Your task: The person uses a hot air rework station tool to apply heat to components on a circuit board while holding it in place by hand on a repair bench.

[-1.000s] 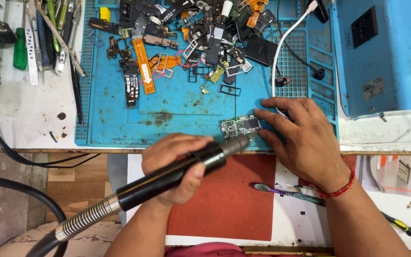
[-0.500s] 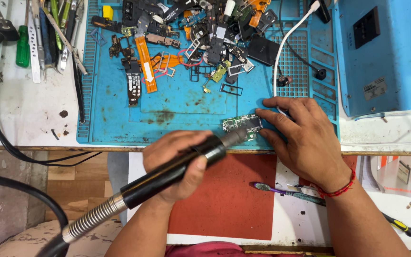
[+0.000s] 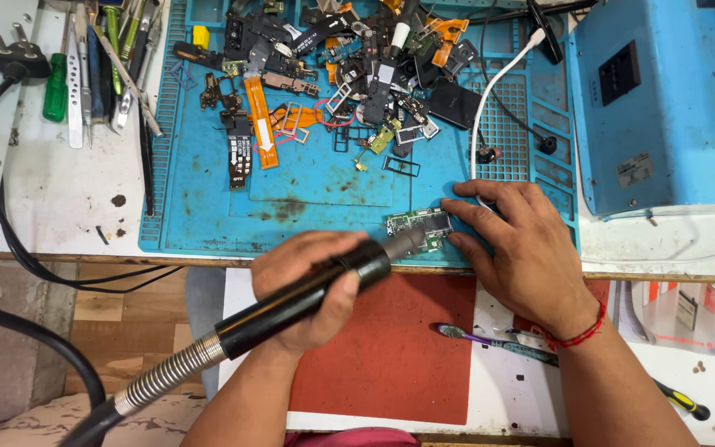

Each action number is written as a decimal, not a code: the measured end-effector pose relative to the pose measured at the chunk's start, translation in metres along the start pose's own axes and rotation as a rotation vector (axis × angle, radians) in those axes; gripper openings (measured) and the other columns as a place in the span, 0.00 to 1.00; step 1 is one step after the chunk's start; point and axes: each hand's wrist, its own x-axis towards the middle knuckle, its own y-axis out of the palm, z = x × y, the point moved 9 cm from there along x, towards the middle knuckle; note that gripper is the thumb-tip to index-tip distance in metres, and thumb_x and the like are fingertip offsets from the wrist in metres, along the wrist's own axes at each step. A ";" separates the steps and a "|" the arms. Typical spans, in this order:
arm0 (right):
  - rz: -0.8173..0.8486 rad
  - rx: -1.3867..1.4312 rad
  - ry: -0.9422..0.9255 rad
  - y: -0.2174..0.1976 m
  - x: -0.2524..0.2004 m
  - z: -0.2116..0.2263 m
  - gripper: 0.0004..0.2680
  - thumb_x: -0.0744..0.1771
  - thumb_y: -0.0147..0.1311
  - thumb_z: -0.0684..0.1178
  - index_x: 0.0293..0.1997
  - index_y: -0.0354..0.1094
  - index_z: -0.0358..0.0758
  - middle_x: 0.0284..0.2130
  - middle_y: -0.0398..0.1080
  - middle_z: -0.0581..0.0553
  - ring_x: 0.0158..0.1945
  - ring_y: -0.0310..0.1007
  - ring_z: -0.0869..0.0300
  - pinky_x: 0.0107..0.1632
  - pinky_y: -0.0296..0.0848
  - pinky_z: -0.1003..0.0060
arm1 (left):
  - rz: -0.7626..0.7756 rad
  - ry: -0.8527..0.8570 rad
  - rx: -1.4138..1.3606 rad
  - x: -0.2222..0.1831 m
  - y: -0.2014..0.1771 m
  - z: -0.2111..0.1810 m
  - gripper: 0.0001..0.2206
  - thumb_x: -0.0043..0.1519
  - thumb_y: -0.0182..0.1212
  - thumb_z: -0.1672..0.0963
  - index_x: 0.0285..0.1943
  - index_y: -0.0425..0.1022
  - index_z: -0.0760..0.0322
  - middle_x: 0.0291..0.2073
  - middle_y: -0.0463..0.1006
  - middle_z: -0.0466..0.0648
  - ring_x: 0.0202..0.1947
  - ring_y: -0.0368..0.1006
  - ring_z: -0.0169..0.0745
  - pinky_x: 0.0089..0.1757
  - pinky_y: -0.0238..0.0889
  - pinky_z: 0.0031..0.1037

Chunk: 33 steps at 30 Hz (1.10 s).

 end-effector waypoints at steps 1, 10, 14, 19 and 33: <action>0.001 0.001 -0.002 0.000 0.000 0.000 0.13 0.63 0.62 0.46 0.53 0.74 0.43 0.53 0.71 0.46 0.52 0.68 0.47 0.55 0.69 0.54 | -0.044 -0.014 0.000 0.000 -0.002 0.002 0.16 0.65 0.62 0.52 0.51 0.78 0.71 0.42 0.84 0.55 0.41 0.84 0.43 0.45 0.78 0.29; 0.011 -0.002 -0.005 0.000 0.001 0.001 0.12 0.64 0.62 0.45 0.53 0.74 0.42 0.53 0.71 0.45 0.51 0.68 0.47 0.54 0.69 0.54 | -0.033 0.009 0.022 0.000 -0.003 -0.004 0.15 0.65 0.63 0.53 0.51 0.79 0.71 0.43 0.84 0.55 0.41 0.84 0.43 0.46 0.77 0.28; 0.001 -0.029 -0.025 0.000 -0.003 -0.001 0.12 0.64 0.62 0.45 0.53 0.75 0.42 0.53 0.71 0.45 0.52 0.68 0.47 0.55 0.68 0.53 | 0.064 0.072 -0.029 -0.001 0.004 -0.007 0.13 0.64 0.63 0.54 0.49 0.78 0.70 0.43 0.84 0.55 0.40 0.83 0.43 0.45 0.76 0.27; -0.007 -0.017 -0.038 0.001 -0.005 -0.001 0.12 0.65 0.62 0.45 0.54 0.75 0.41 0.53 0.71 0.45 0.52 0.68 0.47 0.56 0.69 0.53 | -0.010 0.034 -0.008 -0.004 0.002 -0.003 0.13 0.67 0.62 0.54 0.52 0.78 0.70 0.42 0.84 0.55 0.42 0.84 0.43 0.48 0.77 0.27; -0.002 -0.025 -0.046 0.001 -0.004 0.002 0.12 0.65 0.62 0.46 0.54 0.75 0.41 0.54 0.71 0.45 0.52 0.67 0.47 0.56 0.68 0.54 | 0.022 0.098 -0.037 -0.003 0.005 -0.006 0.13 0.65 0.63 0.53 0.49 0.78 0.69 0.42 0.84 0.54 0.39 0.83 0.42 0.44 0.76 0.27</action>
